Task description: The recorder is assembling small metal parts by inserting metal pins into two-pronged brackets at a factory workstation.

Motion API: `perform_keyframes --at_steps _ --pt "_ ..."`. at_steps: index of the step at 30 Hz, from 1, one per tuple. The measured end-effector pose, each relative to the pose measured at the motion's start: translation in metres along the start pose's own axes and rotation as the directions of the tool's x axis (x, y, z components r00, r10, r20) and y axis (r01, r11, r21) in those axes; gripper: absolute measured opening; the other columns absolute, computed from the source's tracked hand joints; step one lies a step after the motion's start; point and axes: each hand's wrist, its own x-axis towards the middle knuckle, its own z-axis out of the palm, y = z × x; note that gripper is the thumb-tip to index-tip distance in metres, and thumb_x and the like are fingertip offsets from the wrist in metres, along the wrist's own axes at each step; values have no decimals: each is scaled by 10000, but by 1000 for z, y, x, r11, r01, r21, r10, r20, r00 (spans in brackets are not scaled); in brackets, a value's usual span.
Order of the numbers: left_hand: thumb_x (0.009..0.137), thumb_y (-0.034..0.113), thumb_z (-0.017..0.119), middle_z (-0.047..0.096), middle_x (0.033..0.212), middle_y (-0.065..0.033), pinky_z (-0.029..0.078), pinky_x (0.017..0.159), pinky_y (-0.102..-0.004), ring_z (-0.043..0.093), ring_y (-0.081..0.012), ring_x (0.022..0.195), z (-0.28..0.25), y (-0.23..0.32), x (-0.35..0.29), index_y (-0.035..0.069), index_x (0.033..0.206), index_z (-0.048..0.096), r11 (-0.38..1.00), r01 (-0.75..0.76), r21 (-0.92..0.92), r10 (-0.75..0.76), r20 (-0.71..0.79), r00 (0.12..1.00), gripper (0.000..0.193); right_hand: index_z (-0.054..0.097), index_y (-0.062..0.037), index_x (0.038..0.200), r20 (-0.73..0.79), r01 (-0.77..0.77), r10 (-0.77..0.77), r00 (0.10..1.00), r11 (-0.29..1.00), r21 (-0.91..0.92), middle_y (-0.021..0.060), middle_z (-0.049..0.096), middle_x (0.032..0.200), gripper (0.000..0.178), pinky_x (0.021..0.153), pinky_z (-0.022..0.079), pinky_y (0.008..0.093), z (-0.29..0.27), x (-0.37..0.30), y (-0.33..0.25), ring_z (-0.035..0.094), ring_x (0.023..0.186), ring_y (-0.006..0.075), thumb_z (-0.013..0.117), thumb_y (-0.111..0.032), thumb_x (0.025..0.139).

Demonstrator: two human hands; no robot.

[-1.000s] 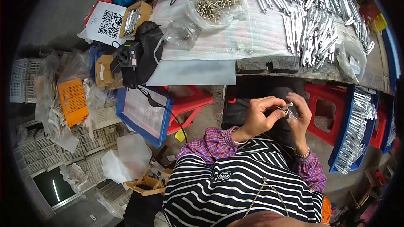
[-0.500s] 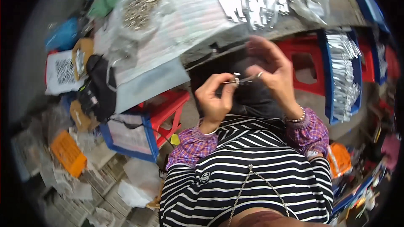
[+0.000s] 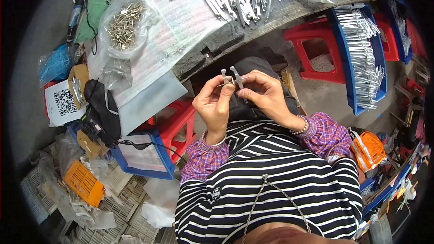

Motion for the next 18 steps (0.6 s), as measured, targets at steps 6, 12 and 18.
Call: perform_keyframes --at_steps 6,12,18 --pt "791 -11 660 651 853 -55 472 680 -192 596 -81 747 -1 1 3 -46 966 631 998 44 34 -45 22 999 180 579 27 1006 -63 -4 5 998 1000 11 32 544 931 227 720 477 221 3 0 4 561 843 96 639 32 787" --pt "786 7 678 658 864 -64 474 683 -197 602 -88 754 1 1 5 -43 973 639 995 98 32 -99 21 995 197 574 25 1022 -67 -74 78 995 995 62 31 541 935 230 709 497 220 1 1 -1 571 848 104 634 17 800" --pt "787 13 679 657 879 -71 474 701 -202 603 -94 777 3 4 5 -45 977 634 993 116 28 -118 68 991 204 580 35 1043 -69 -52 60 996 993 110 37 541 934 240 687 515 231 -3 4 -4 591 842 124 627 5 810"
